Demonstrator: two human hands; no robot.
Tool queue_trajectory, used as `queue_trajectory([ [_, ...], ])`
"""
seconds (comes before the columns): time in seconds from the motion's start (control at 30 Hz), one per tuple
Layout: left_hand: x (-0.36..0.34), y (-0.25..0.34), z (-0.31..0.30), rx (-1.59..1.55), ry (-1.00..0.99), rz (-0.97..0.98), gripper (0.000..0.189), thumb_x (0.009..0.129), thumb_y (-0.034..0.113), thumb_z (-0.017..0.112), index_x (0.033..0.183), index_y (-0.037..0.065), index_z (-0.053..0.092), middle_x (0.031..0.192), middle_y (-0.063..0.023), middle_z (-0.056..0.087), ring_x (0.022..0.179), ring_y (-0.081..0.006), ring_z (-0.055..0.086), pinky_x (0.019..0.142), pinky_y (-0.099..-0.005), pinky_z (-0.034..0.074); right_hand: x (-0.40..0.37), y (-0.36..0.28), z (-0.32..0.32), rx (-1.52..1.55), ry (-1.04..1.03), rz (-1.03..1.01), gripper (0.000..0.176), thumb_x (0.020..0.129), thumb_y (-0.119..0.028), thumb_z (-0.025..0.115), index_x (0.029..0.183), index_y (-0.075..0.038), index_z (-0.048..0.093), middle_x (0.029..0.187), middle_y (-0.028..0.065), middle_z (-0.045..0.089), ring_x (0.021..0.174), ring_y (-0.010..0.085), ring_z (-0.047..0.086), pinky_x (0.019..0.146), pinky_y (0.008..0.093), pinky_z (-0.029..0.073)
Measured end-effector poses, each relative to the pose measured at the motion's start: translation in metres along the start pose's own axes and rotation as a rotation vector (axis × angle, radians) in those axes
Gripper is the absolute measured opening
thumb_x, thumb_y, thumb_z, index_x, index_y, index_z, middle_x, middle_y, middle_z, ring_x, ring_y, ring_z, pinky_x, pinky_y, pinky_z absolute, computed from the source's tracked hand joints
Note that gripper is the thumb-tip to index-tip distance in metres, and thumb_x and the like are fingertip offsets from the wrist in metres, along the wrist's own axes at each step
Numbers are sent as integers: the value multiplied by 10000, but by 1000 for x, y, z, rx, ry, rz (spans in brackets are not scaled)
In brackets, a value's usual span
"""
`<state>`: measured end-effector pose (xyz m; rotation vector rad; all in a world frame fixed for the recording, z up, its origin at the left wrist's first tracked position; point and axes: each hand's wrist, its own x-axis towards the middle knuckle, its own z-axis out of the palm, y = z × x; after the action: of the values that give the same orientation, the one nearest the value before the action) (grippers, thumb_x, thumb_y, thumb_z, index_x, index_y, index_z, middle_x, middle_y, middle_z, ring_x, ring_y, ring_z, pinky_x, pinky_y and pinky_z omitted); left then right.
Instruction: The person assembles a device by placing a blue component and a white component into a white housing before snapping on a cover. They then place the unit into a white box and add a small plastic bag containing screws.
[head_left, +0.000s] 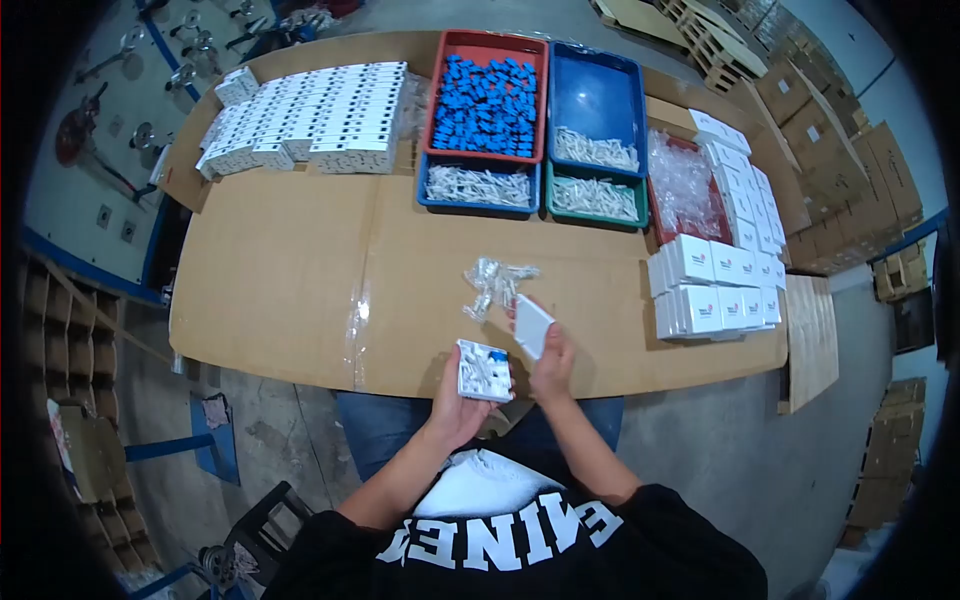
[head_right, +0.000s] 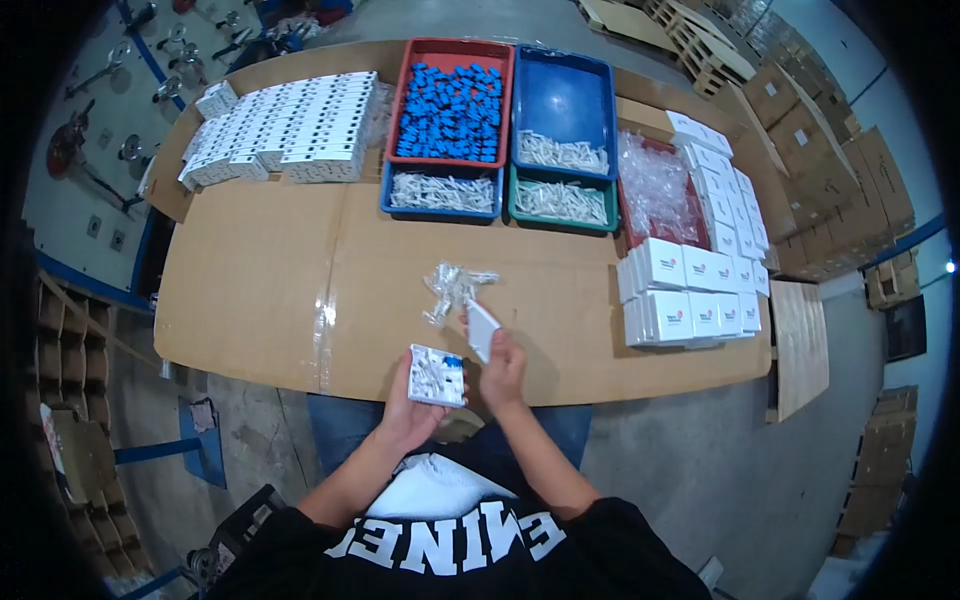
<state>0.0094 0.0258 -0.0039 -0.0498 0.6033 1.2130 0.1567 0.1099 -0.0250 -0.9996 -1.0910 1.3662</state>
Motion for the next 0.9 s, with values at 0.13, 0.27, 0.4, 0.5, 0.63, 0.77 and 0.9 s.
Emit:
queue_trajectory([
  [0.13, -13, 7, 1, 64, -51, 9, 641, 1116, 578, 300, 1560, 138, 442, 1385, -190, 646, 1213, -348, 673, 988, -516, 567, 35, 3, -45, -344, 69, 251, 475, 1149, -360, 446, 1288, 40, 663, 1134, 135, 745, 1051, 185, 691, 971, 352, 517],
  [0.27, -16, 12, -8, 91, -84, 30, 583, 1112, 457, 333, 1617, 165, 359, 1493, -219, 566, 1301, -396, 627, 1044, -550, 541, 48, 11, -43, -728, 263, -134, 385, 1100, -334, 560, 1073, 26, 696, 888, 126, 723, 860, 222, 698, 828, 377, 542],
  [0.4, -18, 7, -3, 416, -17, 167, 651, 982, 85, 529, 1609, 136, 365, 1474, -218, 575, 1292, -366, 637, 1085, -500, 532, 37, -42, -22, -1131, 282, -585, 346, 995, -296, 735, 1068, 42, 716, 916, 143, 740, 841, 274, 728, 790, 346, 571],
  [0.5, -6, -4, -22, 506, 6, 235, 786, 848, -94, 506, 1596, 111, 378, 1440, -176, 586, 1292, -282, 628, 1094, -399, 519, 7, -48, -4, -816, -131, 127, 403, 928, -290, 819, 1136, 39, 716, 1013, 160, 748, 901, 247, 729, 812, 342, 577],
  [0.63, -6, -5, -11, 526, 26, 301, 709, 876, -108, 476, 1557, 81, 423, 1359, -89, 590, 1242, -169, 597, 1068, -311, 488, -9, -20, 6, -535, -340, 285, 442, 871, -314, 873, 1097, 39, 735, 918, 115, 751, 808, 170, 699, 743, 334, 575],
  [0.77, -5, -4, -25, 714, -10, 426, 646, 884, -110, 472, 1503, 75, 459, 1334, -62, 565, 1215, -149, 572, 1049, -288, 466, -10, -13, 12, -551, -309, 332, 364, 869, -247, 869, 1065, 37, 753, 900, 91, 735, 773, 147, 686, 704, 308, 561],
  [0.9, -12, 0, -15, 704, 22, 464, 601, 887, -115, 480, 1460, 70, 481, 1324, -57, 547, 1221, -159, 551, 1066, -288, 437, -15, -7, 18, -473, -319, 216, 244, 910, -97, 822, 1089, 47, 741, 940, 68, 727, 746, 97, 652, 706, 242, 543],
])
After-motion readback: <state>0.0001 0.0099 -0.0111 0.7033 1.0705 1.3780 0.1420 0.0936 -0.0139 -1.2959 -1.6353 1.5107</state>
